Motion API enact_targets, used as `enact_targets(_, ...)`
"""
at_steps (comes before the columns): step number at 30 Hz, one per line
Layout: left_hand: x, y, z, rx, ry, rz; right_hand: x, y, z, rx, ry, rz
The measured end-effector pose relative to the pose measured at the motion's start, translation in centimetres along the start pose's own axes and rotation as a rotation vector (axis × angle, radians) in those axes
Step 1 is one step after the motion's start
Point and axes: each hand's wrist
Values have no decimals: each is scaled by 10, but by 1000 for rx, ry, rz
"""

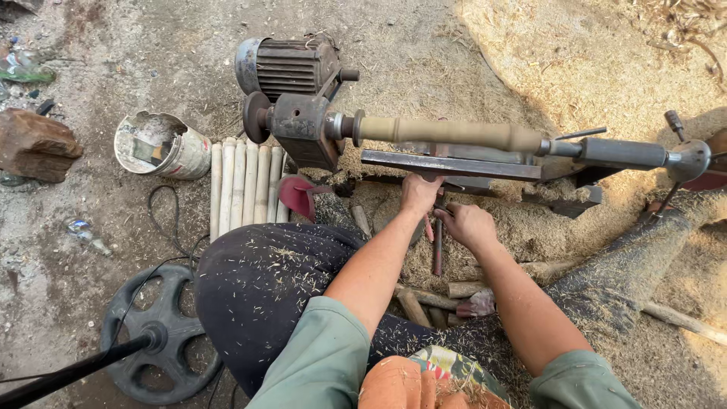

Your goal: The person shapes a cylindrical wooden rod mounted on a lathe using a chisel and a sanding block. They remove the finished rod, inspect it, and then mount a second rod to continue shaping.

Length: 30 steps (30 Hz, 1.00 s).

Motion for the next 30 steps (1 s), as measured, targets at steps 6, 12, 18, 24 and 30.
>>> enact_targets(6,-3,3,-4,-70,-5,48,0,-2,11,-1,-32,10)
enact_targets(12,-4,-13,1,-109,-10,92,-1,0,11,9,-51,0)
enact_targets(18,-2,-7,-1,-63,35,219,24,11,40,71,-113,41)
enact_targets(24,-6,-8,2,-243,16,119,29,16,62,153,-118,72)
enact_targets(30,-12,-3,-7,6,83,161,26,11,72,110,-26,89)
Point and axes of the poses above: each hand's wrist, its own x-axis towards the middle knuckle, its own z-axis out of the palm, y = z × x, and after that the axes turned 1 degree about x, right-handed
